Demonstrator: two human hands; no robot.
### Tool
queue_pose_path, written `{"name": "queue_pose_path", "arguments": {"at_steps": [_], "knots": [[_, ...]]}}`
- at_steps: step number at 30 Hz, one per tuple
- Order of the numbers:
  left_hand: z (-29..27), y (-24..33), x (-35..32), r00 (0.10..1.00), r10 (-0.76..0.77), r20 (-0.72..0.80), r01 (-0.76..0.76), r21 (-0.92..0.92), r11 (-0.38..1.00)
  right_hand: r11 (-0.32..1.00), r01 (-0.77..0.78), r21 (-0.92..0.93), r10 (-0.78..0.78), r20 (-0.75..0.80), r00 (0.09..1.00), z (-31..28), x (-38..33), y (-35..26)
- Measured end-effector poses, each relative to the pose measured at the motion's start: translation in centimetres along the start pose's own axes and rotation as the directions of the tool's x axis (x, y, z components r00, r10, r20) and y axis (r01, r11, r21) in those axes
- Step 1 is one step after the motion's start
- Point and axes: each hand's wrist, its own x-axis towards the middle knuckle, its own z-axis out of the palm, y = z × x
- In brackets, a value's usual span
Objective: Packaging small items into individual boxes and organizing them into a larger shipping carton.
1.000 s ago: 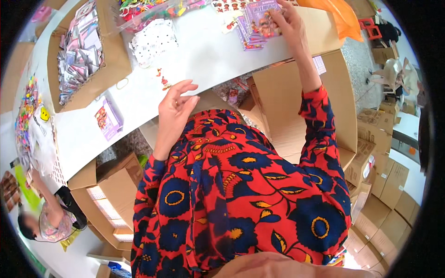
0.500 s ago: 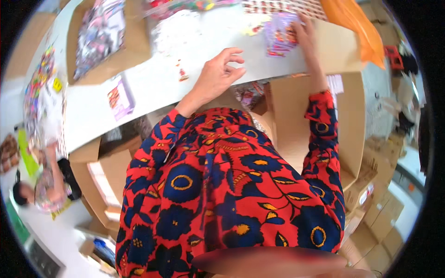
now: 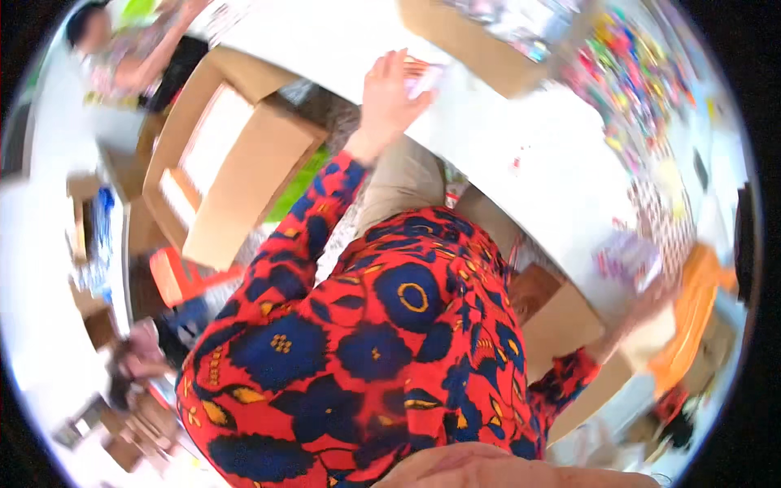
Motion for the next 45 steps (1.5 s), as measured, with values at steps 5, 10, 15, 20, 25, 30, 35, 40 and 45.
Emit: {"name": "queue_pose_path", "arguments": {"at_steps": [5, 10, 15, 20, 25, 30, 35, 40, 45], "knots": [[2.9, -3.6, -1.8, 0.969, -0.242, -0.054, 0.243, 0.406, 0.881, 0.472, 0.679, -0.563, -0.421, 0.532, 0.734, 8.8, -1.0, -3.2], [2.7, -3.3, -1.3, 0.940, -0.340, -0.030, 0.333, 0.298, 0.894, 0.588, 0.690, -0.423, -0.325, 0.657, 0.680, 15.8, -4.3, -5.9], [3.1, -2.9, -1.1, 0.946, -0.324, -0.016, 0.311, 0.324, 0.893, 0.757, 0.563, -0.333, -0.205, 0.696, 0.688, 19.4, -7.3, -7.3], [2.9, -3.0, -1.1, 0.951, -0.308, -0.042, 0.306, 0.290, 0.907, 0.773, 0.562, -0.293, -0.186, 0.743, 0.643, 19.9, -8.4, -7.6], [0.7, -1.8, -1.3, 0.968, -0.201, -0.152, 0.231, 0.223, 0.947, 0.811, 0.523, -0.261, -0.165, 0.757, 0.632, 19.8, -9.1, -6.5], [-2.3, 4.0, -2.5, 0.976, -0.101, -0.194, 0.107, 0.020, 0.994, 0.988, 0.069, -0.139, 0.069, 0.791, 0.608, 21.0, -10.2, -6.4], [-1.0, 9.3, -4.2, 0.981, 0.185, 0.055, -0.160, -0.307, 0.938, 0.880, -0.473, 0.047, 0.271, 0.769, 0.580, 23.4, -12.1, -8.4], [0.4, 11.4, -5.8, 0.966, 0.039, 0.255, 0.021, -0.227, 0.974, 0.876, -0.362, 0.319, 0.105, 0.606, 0.788, 24.7, -13.3, -4.3], [0.6, 13.6, -6.4, 0.888, 0.168, 0.429, 0.033, -0.424, 0.905, 0.978, -0.195, 0.074, 0.119, 0.569, 0.814, 21.0, -11.9, -6.3]]}}
